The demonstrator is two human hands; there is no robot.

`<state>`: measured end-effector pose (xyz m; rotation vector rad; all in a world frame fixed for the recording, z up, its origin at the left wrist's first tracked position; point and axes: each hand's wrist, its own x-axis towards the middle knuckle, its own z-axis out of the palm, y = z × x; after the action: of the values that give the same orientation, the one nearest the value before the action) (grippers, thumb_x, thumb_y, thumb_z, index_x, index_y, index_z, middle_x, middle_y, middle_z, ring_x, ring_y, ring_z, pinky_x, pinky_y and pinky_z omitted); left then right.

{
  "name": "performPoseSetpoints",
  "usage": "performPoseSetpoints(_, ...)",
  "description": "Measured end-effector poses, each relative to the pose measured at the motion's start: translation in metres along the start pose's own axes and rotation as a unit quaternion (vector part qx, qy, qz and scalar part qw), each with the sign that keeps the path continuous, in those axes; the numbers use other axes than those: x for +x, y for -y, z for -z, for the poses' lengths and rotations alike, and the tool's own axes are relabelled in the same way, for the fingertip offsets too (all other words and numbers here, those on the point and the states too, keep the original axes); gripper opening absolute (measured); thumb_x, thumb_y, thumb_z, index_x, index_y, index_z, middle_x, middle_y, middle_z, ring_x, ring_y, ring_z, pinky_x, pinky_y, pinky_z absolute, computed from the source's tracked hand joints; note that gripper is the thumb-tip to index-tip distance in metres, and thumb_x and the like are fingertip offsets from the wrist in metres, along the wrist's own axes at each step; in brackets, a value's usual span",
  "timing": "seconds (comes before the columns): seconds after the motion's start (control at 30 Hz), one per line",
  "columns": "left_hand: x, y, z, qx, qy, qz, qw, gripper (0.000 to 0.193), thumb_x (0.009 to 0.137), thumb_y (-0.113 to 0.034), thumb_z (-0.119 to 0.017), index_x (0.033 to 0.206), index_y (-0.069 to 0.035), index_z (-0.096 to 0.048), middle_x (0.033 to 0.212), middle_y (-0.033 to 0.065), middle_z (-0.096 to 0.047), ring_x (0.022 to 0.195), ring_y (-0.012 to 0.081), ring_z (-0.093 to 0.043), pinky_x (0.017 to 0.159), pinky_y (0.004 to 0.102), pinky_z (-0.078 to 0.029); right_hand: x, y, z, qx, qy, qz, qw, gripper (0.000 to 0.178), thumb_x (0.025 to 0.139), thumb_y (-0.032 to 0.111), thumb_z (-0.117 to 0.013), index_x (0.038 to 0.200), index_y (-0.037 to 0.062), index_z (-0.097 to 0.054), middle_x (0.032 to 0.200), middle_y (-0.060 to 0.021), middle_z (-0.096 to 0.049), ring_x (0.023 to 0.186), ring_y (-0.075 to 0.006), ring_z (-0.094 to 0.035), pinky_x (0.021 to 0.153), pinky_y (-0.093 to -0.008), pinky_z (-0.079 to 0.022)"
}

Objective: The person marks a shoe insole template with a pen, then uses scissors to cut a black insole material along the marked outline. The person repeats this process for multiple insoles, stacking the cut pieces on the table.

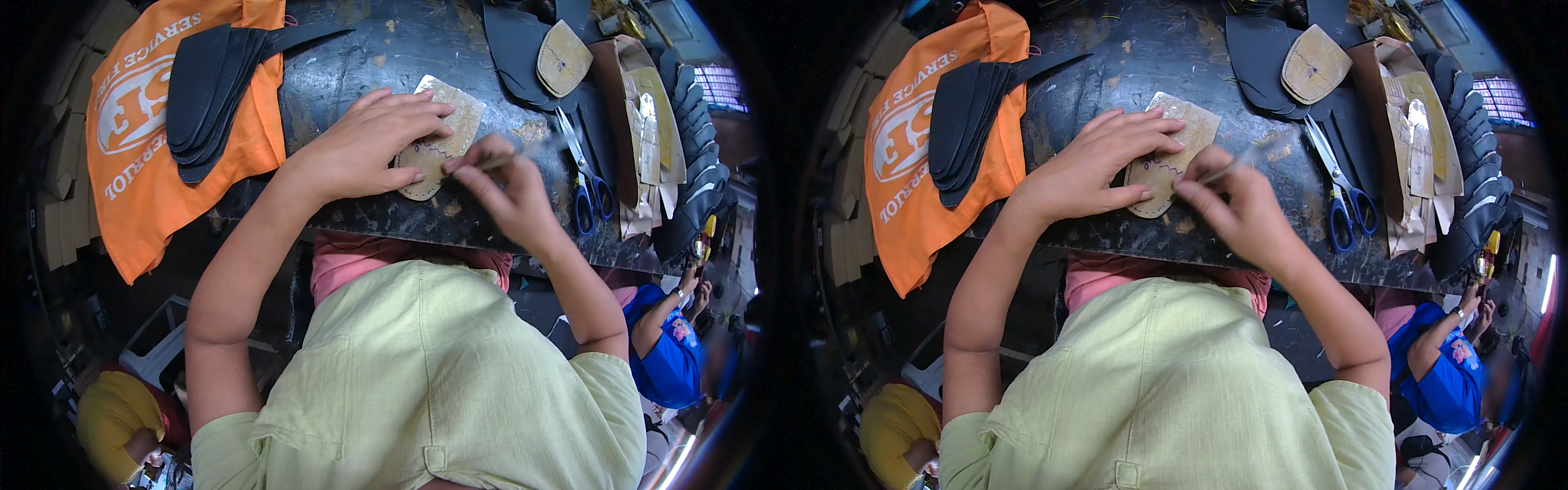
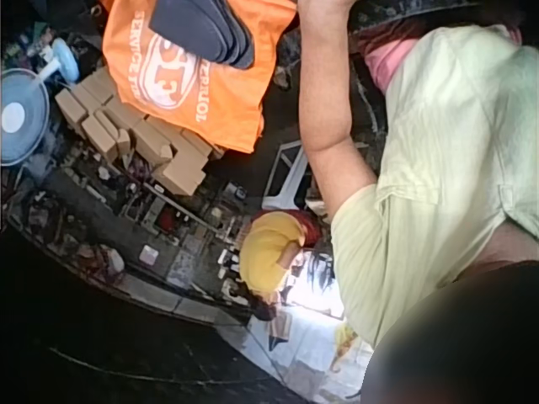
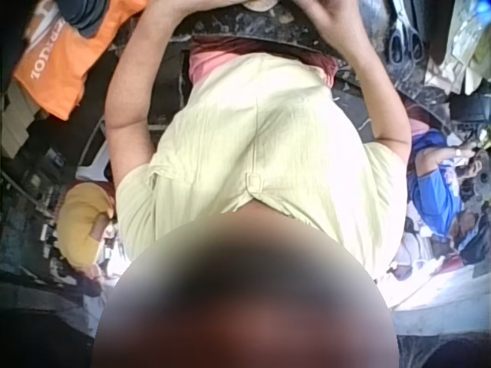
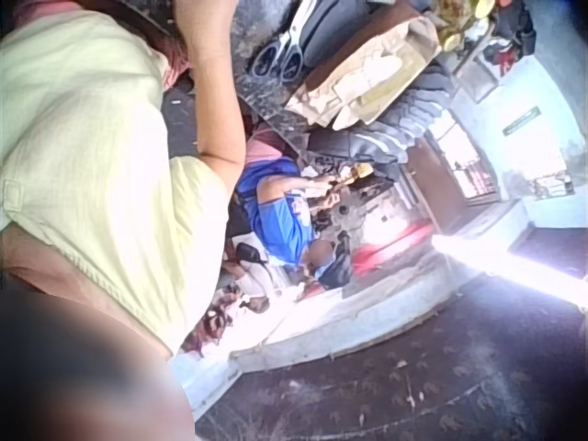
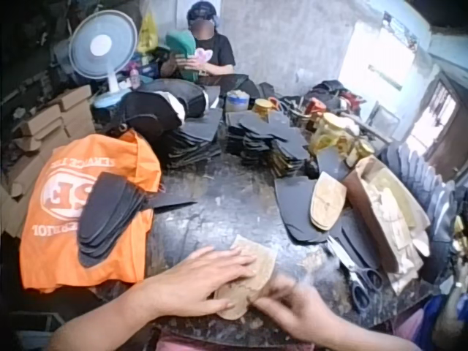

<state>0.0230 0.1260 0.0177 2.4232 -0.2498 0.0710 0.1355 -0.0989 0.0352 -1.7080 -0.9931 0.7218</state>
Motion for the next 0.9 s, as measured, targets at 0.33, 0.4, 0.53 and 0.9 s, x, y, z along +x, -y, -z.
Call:
performPoseSetpoints(0.33,-0.001,0.001,-0.002,-0.001,-0.01,-0.006,1.0,0.06,0.084,-0.016,-0.077,0.141,-0.013,-0.06,0.161,0.0049,-0.048,0.154,0.0297,-0.035,0.128,0.0536,-0.02,-0.002,0.003,-0.006,-0.173,0.054,0.16,0.97,0.011,0.096,0.006,-0.071,0.099,-0.0013,-0.064,0.091,-0.0097,-0.065,0.084,-0.022,-0.068,0.076,-0.0343,-0.053)
performPoseSetpoints(0.4,0.0,0.002,-0.003,-0.001,-0.009,-0.006,1.0,0.06,0.084,-0.016,-0.077,0.141,-0.013,-0.06,0.161,0.0048,-0.048,0.155,0.0297,-0.035,0.128,0.0538,-0.02,-0.002,0.003,-0.007,-0.077,0.018,0.035,0.996,0.012,0.093,0.005,-0.073,0.099,-0.0006,-0.063,0.091,-0.011,-0.066,0.084,-0.0259,-0.068,0.076,-0.0358,-0.054)
performPoseSetpoints(0.53,-0.001,0.0,-0.003,-0.001,-0.005,0.001,1.0,0.059,0.084,-0.017,-0.075,0.141,-0.014,-0.06,0.161,0.0048,-0.048,0.155,0.0298,-0.035,0.128,0.0541,-0.019,-0.002,0.004,-0.009,-0.079,0.022,0.095,0.992,0.012,0.096,0.007,-0.071,0.1,-0.0015,-0.063,0.091,-0.0091,-0.065,0.082,-0.0216,-0.067,0.074,-0.035,-0.053)
performPoseSetpoints(0.9,-0.001,0.0,-0.004,-0.007,-0.013,0.0,1.0,0.058,0.084,-0.017,-0.076,0.14,-0.013,-0.061,0.161,0.0052,-0.048,0.155,0.0294,-0.034,0.128,0.0544,-0.018,-0.003,0.003,-0.012,-0.123,0.043,0.106,0.986,0.012,0.101,0.007,-0.066,0.1,-0.003,-0.06,0.089,-0.006,-0.063,0.084,-0.0145,-0.067,0.073,-0.0307,-0.053)
